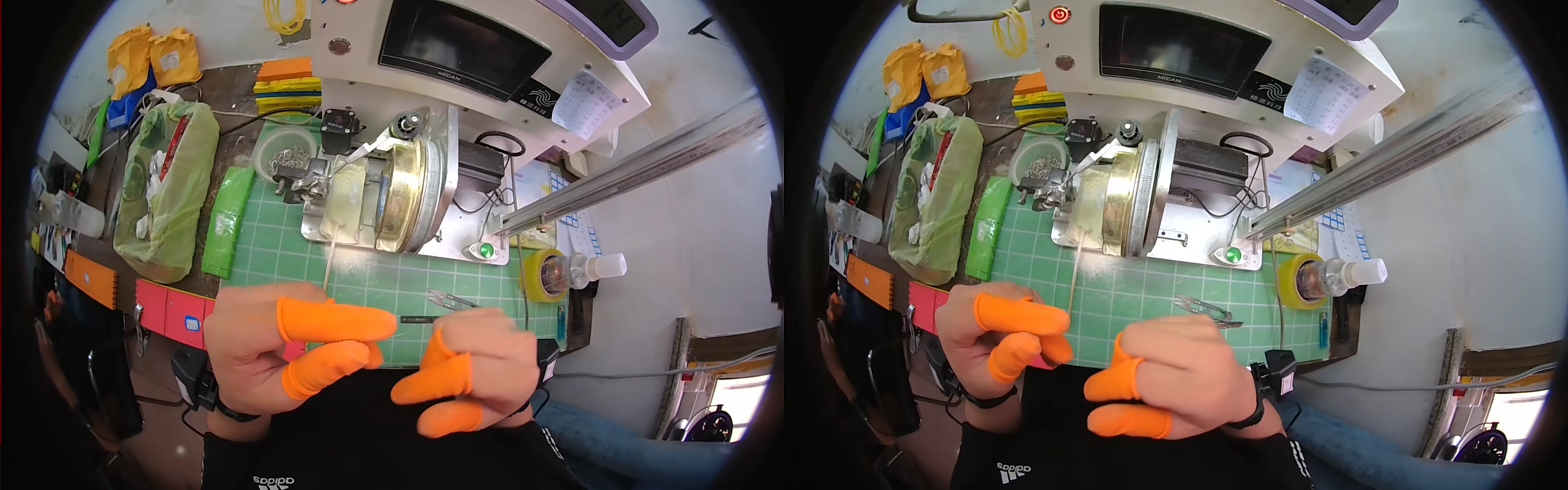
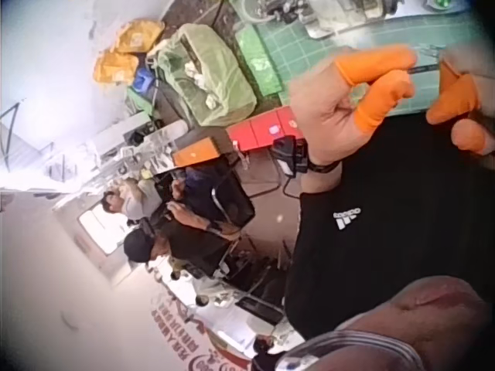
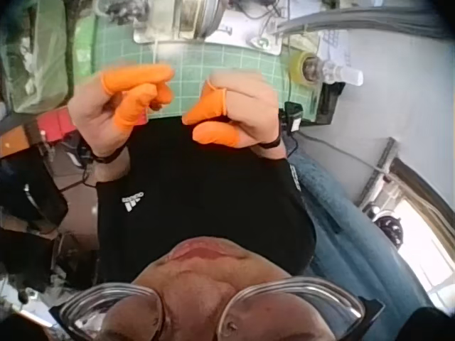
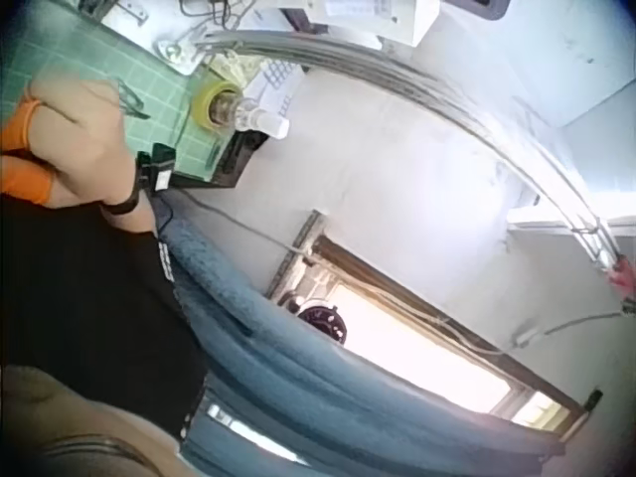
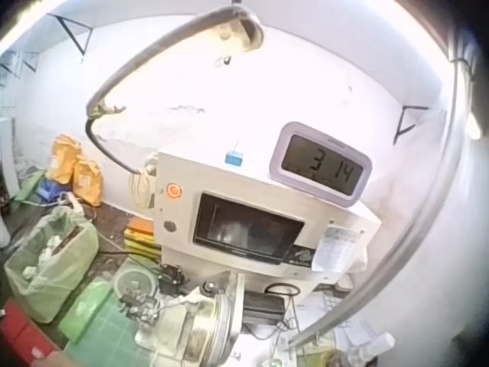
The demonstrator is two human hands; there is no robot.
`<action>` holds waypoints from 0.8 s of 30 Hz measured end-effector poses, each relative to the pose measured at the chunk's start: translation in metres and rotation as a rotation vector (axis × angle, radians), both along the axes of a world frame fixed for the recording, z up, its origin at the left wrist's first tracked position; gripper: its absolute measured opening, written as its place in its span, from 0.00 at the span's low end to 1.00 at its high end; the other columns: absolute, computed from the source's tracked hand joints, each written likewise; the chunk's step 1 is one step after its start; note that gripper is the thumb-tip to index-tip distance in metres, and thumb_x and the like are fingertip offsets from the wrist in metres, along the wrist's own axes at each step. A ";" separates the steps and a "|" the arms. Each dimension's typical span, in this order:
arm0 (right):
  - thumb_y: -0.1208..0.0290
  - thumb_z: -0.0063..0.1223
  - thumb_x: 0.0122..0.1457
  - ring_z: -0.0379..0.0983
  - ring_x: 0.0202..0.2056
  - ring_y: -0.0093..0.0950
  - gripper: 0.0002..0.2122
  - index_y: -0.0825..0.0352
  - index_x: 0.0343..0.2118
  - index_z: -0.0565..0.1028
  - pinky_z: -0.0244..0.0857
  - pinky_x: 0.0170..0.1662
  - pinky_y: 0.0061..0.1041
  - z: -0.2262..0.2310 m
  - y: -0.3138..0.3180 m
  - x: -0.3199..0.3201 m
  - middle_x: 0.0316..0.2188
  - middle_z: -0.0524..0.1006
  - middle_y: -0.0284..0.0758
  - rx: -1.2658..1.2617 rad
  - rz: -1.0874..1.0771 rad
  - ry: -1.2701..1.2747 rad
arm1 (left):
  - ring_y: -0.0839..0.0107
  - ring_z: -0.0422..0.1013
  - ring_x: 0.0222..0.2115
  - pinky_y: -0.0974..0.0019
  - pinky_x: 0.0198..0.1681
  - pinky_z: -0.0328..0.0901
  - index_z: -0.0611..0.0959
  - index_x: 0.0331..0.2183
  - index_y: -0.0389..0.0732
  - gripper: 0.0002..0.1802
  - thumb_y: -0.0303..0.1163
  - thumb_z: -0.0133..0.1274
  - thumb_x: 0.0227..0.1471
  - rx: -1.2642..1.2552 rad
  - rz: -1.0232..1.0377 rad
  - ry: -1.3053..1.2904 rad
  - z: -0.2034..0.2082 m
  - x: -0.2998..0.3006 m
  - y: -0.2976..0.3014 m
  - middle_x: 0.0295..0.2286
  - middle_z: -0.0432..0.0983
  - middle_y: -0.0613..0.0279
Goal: Winding wire onto a component using a specialized machine and applying adhesive for securing.
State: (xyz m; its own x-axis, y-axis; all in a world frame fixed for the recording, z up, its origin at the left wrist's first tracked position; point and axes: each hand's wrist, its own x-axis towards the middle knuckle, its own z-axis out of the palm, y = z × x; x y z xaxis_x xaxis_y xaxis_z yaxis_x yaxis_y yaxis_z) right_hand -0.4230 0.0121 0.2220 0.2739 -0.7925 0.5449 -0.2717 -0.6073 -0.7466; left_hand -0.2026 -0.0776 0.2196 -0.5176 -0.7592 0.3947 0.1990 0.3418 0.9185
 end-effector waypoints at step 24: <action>0.62 0.64 0.59 0.81 0.35 0.37 0.15 0.66 0.45 0.82 0.77 0.43 0.34 0.015 -0.004 0.027 0.35 0.81 0.39 -0.140 0.032 0.029 | 0.65 0.74 0.24 0.64 0.27 0.67 0.84 0.32 0.43 0.08 0.33 0.67 0.52 -0.726 -0.040 -0.451 -0.042 0.007 -0.003 0.24 0.74 0.64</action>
